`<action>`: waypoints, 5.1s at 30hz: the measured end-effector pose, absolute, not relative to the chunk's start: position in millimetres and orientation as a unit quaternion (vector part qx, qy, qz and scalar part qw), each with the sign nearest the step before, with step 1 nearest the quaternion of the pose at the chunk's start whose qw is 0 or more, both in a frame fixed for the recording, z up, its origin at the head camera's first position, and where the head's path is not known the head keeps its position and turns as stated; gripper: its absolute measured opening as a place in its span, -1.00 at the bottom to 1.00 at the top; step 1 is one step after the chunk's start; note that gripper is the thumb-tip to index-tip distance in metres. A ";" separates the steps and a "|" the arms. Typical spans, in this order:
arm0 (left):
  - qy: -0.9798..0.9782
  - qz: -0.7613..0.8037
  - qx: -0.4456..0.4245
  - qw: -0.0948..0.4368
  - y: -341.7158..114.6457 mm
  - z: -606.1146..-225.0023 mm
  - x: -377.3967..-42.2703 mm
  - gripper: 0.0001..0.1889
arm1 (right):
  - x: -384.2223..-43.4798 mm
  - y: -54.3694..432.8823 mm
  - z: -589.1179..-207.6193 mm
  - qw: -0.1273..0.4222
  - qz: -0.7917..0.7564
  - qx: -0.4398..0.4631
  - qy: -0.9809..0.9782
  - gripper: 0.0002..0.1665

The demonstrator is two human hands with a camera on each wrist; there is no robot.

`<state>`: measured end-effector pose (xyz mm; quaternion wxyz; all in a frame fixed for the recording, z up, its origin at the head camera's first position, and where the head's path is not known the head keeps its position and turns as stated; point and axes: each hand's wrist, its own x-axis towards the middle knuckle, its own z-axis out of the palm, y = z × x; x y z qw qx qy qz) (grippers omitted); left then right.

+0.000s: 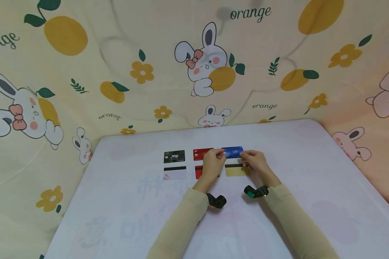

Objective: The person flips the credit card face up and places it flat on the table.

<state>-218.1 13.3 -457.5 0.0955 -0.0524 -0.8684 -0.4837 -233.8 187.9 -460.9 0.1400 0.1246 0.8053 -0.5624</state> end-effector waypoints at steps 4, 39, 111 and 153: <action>-0.864 -0.492 -0.050 0.092 3.7 -455.6 -208.8 -0.77 | -226.1 174.3 -457.7 0.150 -0.565 0.117 0.802 -0.50; -0.854 -0.504 0.030 0.126 -97.3 -471.4 -154.9 -0.80 | -183.9 45.6 -475.1 0.210 -0.604 0.015 0.768 -0.67; -0.854 -0.487 0.150 0.103 -166.9 -478.5 -153.3 -0.65 | -181.3 5.1 -468.5 0.211 -0.694 0.122 0.678 -0.57; -0.797 -0.573 0.179 0.058 -171.7 -461.4 -154.2 -0.69 | -182.3 5.1 -471.8 0.206 -0.655 0.065 0.724 -0.66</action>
